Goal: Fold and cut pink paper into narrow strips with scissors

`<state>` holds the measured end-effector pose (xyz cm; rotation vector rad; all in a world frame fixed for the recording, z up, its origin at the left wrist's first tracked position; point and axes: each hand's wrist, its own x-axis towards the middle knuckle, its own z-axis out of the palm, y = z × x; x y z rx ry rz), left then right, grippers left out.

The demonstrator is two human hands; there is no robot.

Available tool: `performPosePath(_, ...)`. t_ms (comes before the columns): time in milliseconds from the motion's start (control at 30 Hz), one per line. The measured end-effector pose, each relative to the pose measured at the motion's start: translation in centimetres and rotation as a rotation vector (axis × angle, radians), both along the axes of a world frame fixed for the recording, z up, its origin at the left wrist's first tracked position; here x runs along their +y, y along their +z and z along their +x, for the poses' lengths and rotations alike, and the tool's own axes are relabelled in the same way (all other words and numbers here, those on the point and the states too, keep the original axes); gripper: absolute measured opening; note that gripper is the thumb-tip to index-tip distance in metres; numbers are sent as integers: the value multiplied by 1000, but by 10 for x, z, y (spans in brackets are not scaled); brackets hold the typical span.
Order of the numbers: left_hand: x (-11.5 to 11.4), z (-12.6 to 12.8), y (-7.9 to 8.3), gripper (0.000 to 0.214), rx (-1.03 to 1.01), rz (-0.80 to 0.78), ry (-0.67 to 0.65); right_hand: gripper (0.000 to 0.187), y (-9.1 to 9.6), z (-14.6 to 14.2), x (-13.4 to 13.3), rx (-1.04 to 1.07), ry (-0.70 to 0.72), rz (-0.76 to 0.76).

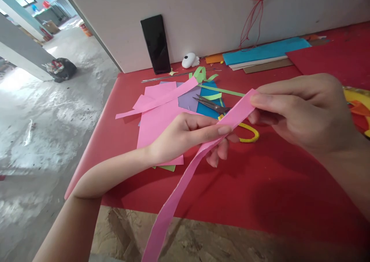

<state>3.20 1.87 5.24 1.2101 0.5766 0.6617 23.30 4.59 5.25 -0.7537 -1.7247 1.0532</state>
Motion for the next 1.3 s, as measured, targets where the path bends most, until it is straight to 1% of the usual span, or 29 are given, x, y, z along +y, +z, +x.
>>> performPosePath(400,-3,0,3,34,89,75,89,38,1,-1,0,-9,6,35)
performPosePath(567,-4,1,3,33,113,91,163,39,1,-1,-1,-18,10,73)
performPosePath(633,-5,2,3,29,100,104,178,38,2,-1,-3,-22,-9,99)
performPosePath(700,-5,2,5,27,82,94,169,37,2,-1,-4,-25,-61,136)
performPosePath(800,-3,2,6,30,90,50,130,37,4,-1,-4,-34,-174,189)
performPosePath(867,-2,1,6,33,101,19,115,37,5,-1,-3,-43,-218,207)
performPosePath(933,-1,1,5,34,113,14,120,38,5,-2,-3,-64,-235,221)
performPosePath(1033,-1,-1,4,36,133,51,144,39,6,-2,-3,-73,-243,225)
performPosePath(1133,-2,0,4,33,147,49,161,38,6,-2,-4,-70,-243,217)
performPosePath(1300,-2,3,7,31,89,11,172,38,7,-2,-4,-96,-255,245)
